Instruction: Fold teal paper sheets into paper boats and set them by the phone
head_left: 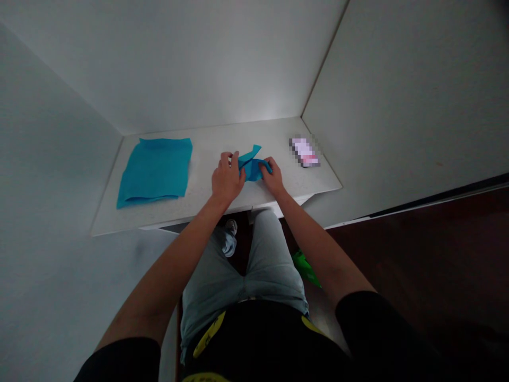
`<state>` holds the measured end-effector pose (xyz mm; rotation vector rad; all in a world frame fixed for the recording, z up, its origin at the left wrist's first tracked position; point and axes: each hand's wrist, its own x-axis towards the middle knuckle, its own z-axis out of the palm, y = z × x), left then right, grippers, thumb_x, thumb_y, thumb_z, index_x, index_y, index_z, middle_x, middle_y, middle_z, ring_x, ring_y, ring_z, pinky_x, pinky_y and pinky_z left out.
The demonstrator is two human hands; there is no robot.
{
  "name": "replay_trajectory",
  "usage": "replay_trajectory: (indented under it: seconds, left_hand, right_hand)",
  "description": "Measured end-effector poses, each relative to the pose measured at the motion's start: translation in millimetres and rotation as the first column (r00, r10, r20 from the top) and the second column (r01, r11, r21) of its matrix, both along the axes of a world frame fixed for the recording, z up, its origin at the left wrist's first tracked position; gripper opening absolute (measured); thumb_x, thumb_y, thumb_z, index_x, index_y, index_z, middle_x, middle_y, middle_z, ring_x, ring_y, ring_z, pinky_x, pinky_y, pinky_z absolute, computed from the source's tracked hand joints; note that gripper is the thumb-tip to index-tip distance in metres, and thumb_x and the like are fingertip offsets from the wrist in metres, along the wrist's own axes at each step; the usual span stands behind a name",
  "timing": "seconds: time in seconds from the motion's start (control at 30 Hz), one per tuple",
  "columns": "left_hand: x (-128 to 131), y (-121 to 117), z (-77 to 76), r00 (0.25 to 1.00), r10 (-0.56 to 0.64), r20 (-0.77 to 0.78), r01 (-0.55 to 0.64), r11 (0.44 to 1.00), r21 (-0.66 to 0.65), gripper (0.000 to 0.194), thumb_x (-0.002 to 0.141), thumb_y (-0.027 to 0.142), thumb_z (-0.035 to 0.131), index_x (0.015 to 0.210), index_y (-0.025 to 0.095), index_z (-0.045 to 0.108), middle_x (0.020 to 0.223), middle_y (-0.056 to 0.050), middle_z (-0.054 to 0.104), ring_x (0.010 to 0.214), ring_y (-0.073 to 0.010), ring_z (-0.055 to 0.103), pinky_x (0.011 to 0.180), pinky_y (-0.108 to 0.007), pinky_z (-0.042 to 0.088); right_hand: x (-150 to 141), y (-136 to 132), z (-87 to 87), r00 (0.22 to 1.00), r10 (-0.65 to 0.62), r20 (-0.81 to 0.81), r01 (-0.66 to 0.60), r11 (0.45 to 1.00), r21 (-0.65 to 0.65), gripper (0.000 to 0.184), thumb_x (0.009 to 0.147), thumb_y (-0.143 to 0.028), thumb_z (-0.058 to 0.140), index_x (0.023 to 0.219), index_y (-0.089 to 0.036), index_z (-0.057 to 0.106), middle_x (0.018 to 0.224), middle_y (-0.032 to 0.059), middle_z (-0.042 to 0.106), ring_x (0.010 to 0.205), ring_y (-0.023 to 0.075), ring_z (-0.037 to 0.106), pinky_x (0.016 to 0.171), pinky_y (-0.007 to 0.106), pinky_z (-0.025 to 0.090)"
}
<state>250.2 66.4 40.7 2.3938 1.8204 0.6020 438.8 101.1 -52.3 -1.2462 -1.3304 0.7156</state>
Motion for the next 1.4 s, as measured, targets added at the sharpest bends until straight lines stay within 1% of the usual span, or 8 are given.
replay_trajectory:
  seconds: [0.17, 0.33, 0.6, 0.77, 0.97, 1.17, 1.3, 1.4]
  left_hand:
    - [-6.8, 5.2, -3.1, 0.991, -0.118, -0.063, 0.119, 0.993, 0.004, 0.041, 0.104, 0.023, 0.057, 0.145, 0.02, 0.059, 0.15, -0.019, 0.057, 0.133, -0.0343, 0.061, 0.107, -0.046, 0.053]
    - [-12.7, 16.9, -8.3, 0.998, 0.065, 0.017, -0.063, 0.993, -0.1, 0.033, 0.102, 0.025, 0.055, 0.132, 0.018, 0.068, 0.139, -0.018, 0.066, 0.115, -0.0324, 0.069, 0.093, -0.041, 0.055]
    - [-52.3, 52.3, -9.5, 0.926, 0.138, 0.353, -0.04, 0.962, -0.27, 0.032, 0.105, 0.035, 0.051, 0.082, 0.019, 0.067, 0.088, -0.009, 0.072, 0.088, -0.0262, 0.065, 0.081, -0.035, 0.046]
    - [-72.9, 53.1, -25.8, 0.826, 0.223, 0.518, -0.044, 0.941, -0.334, 0.029, 0.101, 0.036, 0.057, 0.079, 0.019, 0.064, 0.084, -0.006, 0.069, 0.081, -0.0225, 0.058, 0.075, -0.033, 0.042]
    - [-68.7, 39.3, -39.5, 0.685, 0.23, 0.691, 0.081, 0.919, -0.385, 0.031, 0.103, 0.045, 0.056, 0.088, 0.019, 0.065, 0.082, -0.004, 0.067, 0.081, -0.0216, 0.057, 0.076, -0.031, 0.046]
    - [-73.8, 37.0, -37.7, 0.757, 0.265, 0.597, -0.113, 0.953, -0.281, 0.026, 0.107, 0.035, 0.052, 0.086, 0.021, 0.06, 0.089, -0.007, 0.069, 0.092, -0.025, 0.064, 0.091, -0.037, 0.051]
    - [-89.0, 34.1, -36.3, 0.718, 0.312, 0.623, -0.208, 0.949, -0.237, 0.024, 0.109, 0.036, 0.05, 0.094, 0.021, 0.062, 0.104, -0.011, 0.073, 0.11, -0.0283, 0.069, 0.106, -0.039, 0.051]
    - [-92.1, 27.9, -36.0, 0.668, 0.328, 0.668, -0.234, 0.945, -0.23, 0.024, 0.111, 0.038, 0.051, 0.101, 0.02, 0.065, 0.114, -0.013, 0.075, 0.122, -0.0285, 0.069, 0.113, -0.04, 0.049]
  right_hand:
    - [-0.5, -1.1, 1.4, 0.998, 0.059, 0.023, -0.059, 0.998, 0.014, 0.039, 0.097, -0.064, 0.058, 0.087, -0.026, 0.052, 0.079, -0.003, 0.054, 0.079, 0.0182, 0.053, 0.077, 0.032, 0.047]
    - [0.0, -2.4, 2.8, 0.999, 0.047, 0.0, -0.047, 0.998, 0.033, 0.037, 0.097, -0.061, 0.061, 0.088, -0.026, 0.055, 0.079, -0.0029, 0.056, 0.079, 0.0181, 0.055, 0.077, 0.032, 0.048]
    - [3.6, -1.1, 1.2, 0.999, 0.023, -0.039, -0.021, 0.999, 0.04, 0.045, 0.096, -0.07, 0.068, 0.09, -0.026, 0.06, 0.08, -0.0017, 0.059, 0.077, 0.0189, 0.059, 0.077, 0.035, 0.055]
    - [4.5, 3.0, -0.5, 0.981, 0.092, -0.171, -0.095, 0.995, -0.013, 0.058, 0.086, -0.082, 0.074, 0.092, -0.027, 0.056, 0.07, -0.0055, 0.049, 0.062, 0.016, 0.049, 0.057, 0.03, 0.048]
    - [8.6, 2.8, 1.5, 0.966, 0.066, -0.252, -0.071, 0.997, -0.01, 0.063, 0.082, -0.084, 0.078, 0.093, -0.027, 0.053, 0.07, -0.0069, 0.049, 0.062, 0.0129, 0.047, 0.055, 0.025, 0.04]
    - [10.8, 1.5, 3.4, 0.948, 0.008, -0.317, -0.036, 0.996, -0.081, 0.067, 0.078, -0.086, 0.078, 0.094, -0.028, 0.049, 0.067, -0.0073, 0.054, 0.059, 0.0137, 0.052, 0.053, 0.026, 0.042]
    - [9.3, 1.3, 8.6, 0.966, -0.008, -0.26, -0.039, 0.984, -0.176, 0.07, 0.074, -0.089, 0.075, 0.1, -0.029, 0.049, 0.063, -0.0095, 0.056, 0.055, 0.0136, 0.052, 0.053, 0.026, 0.042]
    - [4.0, -1.8, 16.2, 0.964, 0.088, -0.251, -0.139, 0.971, -0.194, 0.076, 0.071, -0.091, 0.076, 0.108, -0.028, 0.053, 0.069, -0.006, 0.068, 0.059, 0.0149, 0.059, 0.063, 0.029, 0.051]
